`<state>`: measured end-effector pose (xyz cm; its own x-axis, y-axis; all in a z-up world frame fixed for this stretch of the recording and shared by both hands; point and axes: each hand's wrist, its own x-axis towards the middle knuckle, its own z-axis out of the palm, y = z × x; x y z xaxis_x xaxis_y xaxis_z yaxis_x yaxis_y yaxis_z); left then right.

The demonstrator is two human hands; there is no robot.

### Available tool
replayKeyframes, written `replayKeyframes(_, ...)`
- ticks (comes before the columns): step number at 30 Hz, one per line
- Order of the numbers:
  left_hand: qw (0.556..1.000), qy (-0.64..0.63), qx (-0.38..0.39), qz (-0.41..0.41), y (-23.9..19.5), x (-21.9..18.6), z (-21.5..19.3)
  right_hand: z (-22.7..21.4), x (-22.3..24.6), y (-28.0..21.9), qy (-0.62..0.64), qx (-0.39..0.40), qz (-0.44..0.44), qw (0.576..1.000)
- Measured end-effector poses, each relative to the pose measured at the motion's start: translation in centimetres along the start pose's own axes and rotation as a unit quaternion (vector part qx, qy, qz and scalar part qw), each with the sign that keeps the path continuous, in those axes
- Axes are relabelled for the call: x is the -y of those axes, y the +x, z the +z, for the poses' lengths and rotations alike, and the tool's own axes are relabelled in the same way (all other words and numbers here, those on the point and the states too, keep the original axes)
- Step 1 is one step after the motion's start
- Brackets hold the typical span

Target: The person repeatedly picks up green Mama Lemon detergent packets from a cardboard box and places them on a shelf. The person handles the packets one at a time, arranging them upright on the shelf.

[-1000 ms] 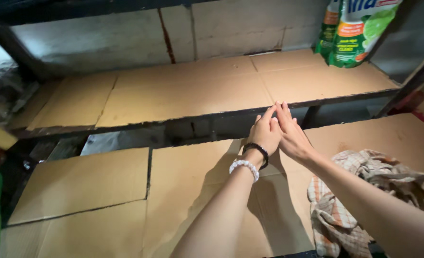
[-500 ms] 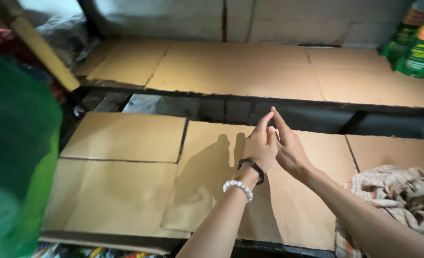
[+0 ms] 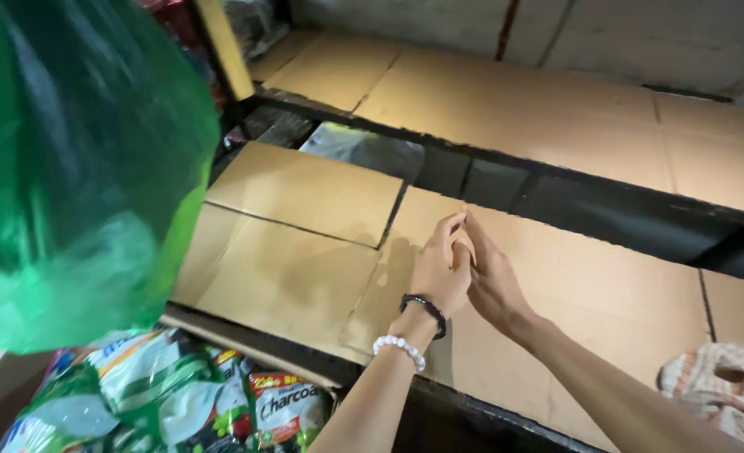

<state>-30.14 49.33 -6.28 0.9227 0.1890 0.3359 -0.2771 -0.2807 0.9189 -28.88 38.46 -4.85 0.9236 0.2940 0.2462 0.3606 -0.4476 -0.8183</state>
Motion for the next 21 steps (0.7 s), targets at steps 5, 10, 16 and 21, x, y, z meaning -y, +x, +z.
replayKeyframes(5,0.997,-0.018,-0.029,-0.074,-1.9,0.8,-2.9,3.2,1.4,-0.8,0.049,0.045,-0.022,0.998)
replayKeyframes(10,0.994,0.024,-0.100,-0.019,-4.2,1.5,-6.2,6.1,3.0,-1.8,0.075,0.101,-0.007,0.992)
replayKeyframes(16,0.984,0.027,-0.142,-0.101,-7.3,1.5,-9.8,9.5,4.4,-2.9,0.098,0.168,-0.054,0.979)
replayKeyframes(21,0.971,0.071,-0.194,-0.124,-10.1,1.8,-13.1,12.8,6.1,-4.3,0.052,0.215,-0.010,0.975)
